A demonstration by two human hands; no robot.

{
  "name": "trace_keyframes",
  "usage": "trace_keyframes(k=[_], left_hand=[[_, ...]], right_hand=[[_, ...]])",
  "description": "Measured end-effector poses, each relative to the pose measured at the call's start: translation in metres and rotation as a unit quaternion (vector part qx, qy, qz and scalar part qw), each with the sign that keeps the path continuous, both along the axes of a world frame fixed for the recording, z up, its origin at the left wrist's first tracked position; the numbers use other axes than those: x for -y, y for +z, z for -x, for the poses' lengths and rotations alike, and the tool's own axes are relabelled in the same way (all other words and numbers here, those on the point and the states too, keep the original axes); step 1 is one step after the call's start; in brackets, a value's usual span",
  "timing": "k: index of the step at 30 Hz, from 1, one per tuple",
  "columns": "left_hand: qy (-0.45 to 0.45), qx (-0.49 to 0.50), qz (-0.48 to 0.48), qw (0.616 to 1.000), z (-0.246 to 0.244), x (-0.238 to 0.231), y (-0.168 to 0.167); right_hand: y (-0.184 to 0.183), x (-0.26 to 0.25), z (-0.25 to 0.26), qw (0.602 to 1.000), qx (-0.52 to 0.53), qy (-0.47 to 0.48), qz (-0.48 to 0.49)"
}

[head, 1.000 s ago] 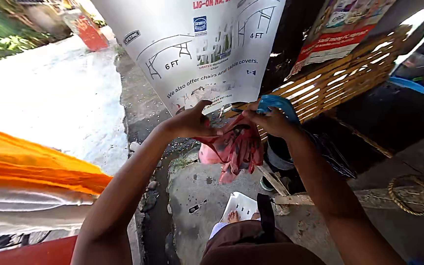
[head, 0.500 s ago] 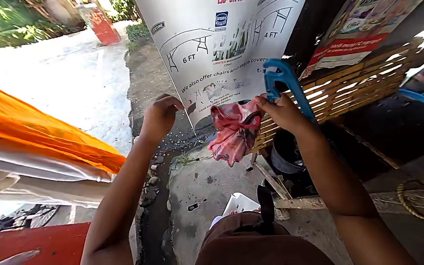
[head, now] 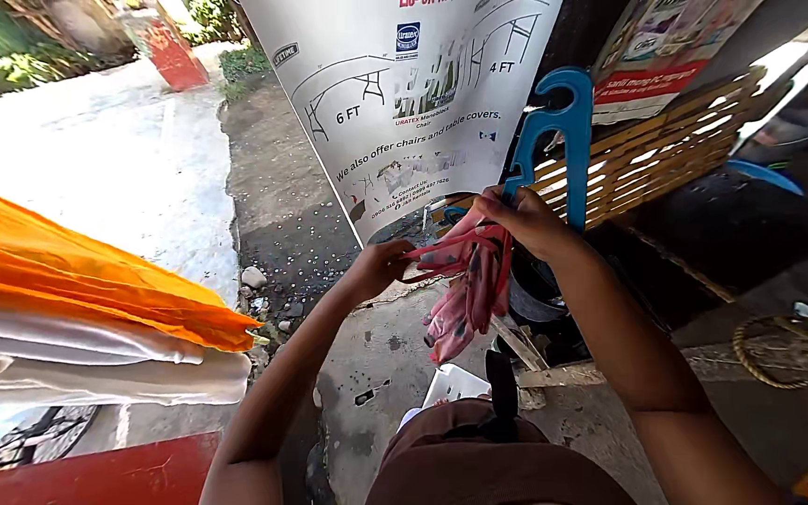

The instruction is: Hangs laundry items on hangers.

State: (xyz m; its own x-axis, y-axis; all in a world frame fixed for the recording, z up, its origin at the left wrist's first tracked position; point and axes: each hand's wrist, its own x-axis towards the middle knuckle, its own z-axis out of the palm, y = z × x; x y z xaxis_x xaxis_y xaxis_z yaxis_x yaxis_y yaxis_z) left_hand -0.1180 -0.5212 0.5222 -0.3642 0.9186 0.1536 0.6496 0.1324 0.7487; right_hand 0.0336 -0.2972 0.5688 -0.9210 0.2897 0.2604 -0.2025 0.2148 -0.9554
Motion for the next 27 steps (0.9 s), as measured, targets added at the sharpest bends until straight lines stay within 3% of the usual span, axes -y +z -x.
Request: trace_keyframes(k=[4, 6, 11, 14, 20, 25, 27], left_hand=[[0.076, 0.101, -0.193, 0.973, 0.013, 0.02, 0.013], [0.053, 0.175, -0.27, 0.945, 0.01, 0.02, 0.029], [-0.004, 0.277, -0.299, 0.913, -0.019, 0.021, 0.067], [0.002, 0.248, -0.322, 0.914, -0.019, 0.025, 0.085], [0.0, 0.166, -0.356, 0.92, -0.008, 0.025, 0.098], [0.008, 0.142, -0.419, 0.897, 0.027, 0.042, 0.103], [-0.001, 0.076, -0.417, 0.906, 0.046, 0.054, 0.104]], right_hand=[[-0.017, -0.015, -0.003, 0.997, 0.021, 0.008, -0.074], [-0.022, -0.013, -0.001, 0.99, 0.06, 0.018, -0.127], [-0.018, -0.001, 0.0, 0.965, 0.129, 0.075, -0.218], [-0.031, -0.003, 0.004, 0.948, 0.166, 0.069, -0.26], [-0.117, -0.04, 0.017, 0.92, 0.187, 0.041, -0.342], [-0.125, -0.06, -0.004, 0.902, 0.259, 0.019, -0.346], [-0.103, -0.055, -0.015, 0.914, 0.304, -0.013, -0.268]])
